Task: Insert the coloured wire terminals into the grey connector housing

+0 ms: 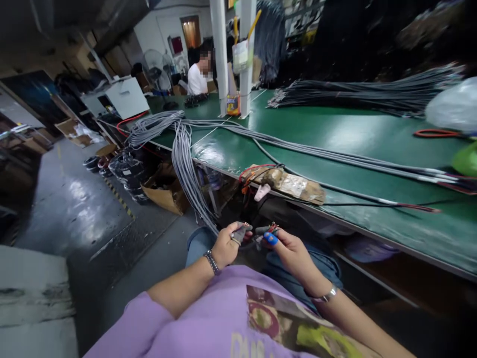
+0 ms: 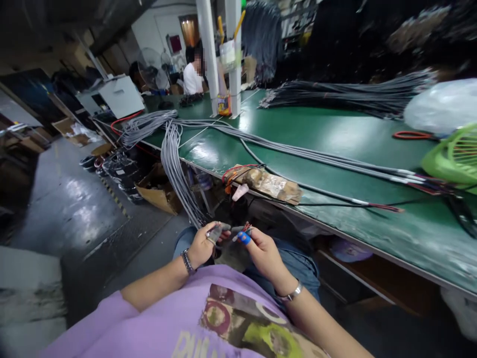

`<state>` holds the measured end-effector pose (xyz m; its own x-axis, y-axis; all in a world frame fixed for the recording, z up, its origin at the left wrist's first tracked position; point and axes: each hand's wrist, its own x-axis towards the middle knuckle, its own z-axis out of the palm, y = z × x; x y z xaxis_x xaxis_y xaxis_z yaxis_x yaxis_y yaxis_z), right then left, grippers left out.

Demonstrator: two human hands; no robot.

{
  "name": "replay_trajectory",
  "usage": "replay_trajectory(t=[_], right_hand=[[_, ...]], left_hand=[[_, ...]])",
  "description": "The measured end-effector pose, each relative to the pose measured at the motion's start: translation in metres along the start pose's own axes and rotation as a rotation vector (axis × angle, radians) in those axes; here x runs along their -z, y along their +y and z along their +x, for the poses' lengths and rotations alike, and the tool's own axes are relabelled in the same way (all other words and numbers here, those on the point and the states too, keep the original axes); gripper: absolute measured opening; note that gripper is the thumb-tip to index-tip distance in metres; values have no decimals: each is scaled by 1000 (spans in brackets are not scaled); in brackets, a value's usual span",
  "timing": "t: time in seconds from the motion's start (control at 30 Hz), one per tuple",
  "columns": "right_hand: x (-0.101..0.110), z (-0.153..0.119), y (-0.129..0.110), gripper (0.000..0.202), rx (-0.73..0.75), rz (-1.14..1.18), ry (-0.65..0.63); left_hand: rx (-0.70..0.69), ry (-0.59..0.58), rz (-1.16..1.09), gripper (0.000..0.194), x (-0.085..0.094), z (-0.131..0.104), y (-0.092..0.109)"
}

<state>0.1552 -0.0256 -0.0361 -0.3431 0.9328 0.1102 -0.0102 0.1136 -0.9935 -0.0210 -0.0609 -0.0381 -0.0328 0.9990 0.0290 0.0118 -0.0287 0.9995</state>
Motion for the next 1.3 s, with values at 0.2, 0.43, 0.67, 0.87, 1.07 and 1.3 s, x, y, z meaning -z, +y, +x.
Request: replay_trajectory(t=[0.2, 0.43, 0.67, 0.87, 1.07, 1.3], right_hand=[[-4, 3, -6, 20, -18, -43, -71], [-7, 17, -6, 30, -256, 208, 53], [-5, 33, -14, 34, -223, 218, -138], [-7, 41, -11, 34, -247, 230, -121], [-3, 45, -17, 32, -265, 198, -113], [-6, 47, -13, 37, -258, 247, -59]], left_hand=[[-70, -184, -1, 35, -6, 4, 18], [195, -232, -60, 41, -3, 10, 8], [246, -188, -42, 41, 0, 15, 9], [247, -136, 54, 41, 4, 18, 11], [270, -237, 29, 35, -1, 23, 9], [275, -53, -139, 31, -5, 25, 16]])
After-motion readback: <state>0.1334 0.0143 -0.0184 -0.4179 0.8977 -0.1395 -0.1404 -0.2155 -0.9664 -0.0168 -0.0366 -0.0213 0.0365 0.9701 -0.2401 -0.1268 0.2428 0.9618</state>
